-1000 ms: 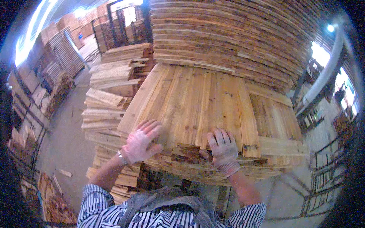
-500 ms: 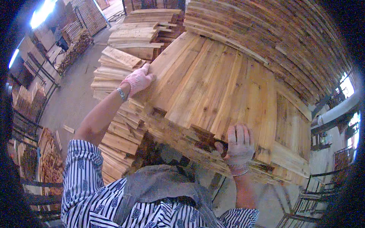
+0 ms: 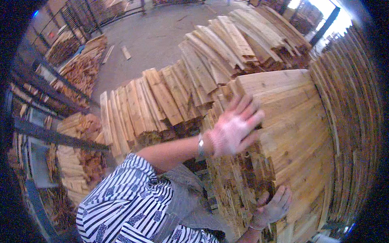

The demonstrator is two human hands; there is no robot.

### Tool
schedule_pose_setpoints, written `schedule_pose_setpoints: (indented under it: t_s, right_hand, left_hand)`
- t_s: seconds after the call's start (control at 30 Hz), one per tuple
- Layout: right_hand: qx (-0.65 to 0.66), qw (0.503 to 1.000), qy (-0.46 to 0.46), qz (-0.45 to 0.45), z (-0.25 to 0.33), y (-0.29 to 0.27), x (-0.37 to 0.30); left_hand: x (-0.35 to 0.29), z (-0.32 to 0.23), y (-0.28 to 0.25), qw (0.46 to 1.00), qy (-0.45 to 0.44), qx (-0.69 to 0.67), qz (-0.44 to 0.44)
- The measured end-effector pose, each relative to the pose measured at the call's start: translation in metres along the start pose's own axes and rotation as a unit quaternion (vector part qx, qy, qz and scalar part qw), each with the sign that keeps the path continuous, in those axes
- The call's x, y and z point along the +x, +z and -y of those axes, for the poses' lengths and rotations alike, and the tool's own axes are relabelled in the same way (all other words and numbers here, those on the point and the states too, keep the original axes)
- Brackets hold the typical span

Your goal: The person repeatedly picks up bundles of wooden planks from a pile on the floor and stacks them onto a tall, organized stack. The person wears gloves and a striped shirt while performing this repetitive lifting and stacking task in a warehouse.

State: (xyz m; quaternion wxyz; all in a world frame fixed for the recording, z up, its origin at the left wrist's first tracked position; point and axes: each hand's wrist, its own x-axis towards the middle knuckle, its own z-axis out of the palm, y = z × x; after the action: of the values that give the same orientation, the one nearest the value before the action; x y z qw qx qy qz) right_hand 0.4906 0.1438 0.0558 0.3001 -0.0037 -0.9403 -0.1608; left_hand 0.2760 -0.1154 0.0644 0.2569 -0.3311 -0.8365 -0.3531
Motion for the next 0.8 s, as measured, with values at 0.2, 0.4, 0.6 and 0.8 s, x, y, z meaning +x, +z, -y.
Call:
schedule_pose_setpoints:
  t_s: [0.2, 0.4, 0.6, 0.8]
  right_hand:
    - [0.043, 0.998, 0.001, -0.043, 0.006, -0.023, -0.003]
    - [0.490, 0.843, -0.041, 0.220, 0.118, 0.008, -0.007]
    - [0.510, 0.644, -0.011, 0.571, 0.325, 0.116, -0.035]
    - [0.387, 0.630, -0.255, 0.624, 0.496, 0.188, 0.029]
  left_hand:
    - [-0.225, 0.038, -0.019, 0.766, -0.492, -0.266, 0.316]
    - [-0.487, 0.188, -0.038, 0.703, -0.680, -0.206, 0.018]
    - [-0.613, 0.280, -0.023, 0.034, -0.546, -0.752, -0.369]
    - [-0.544, 0.306, -0.019, 0.061, -0.628, -0.658, -0.411]
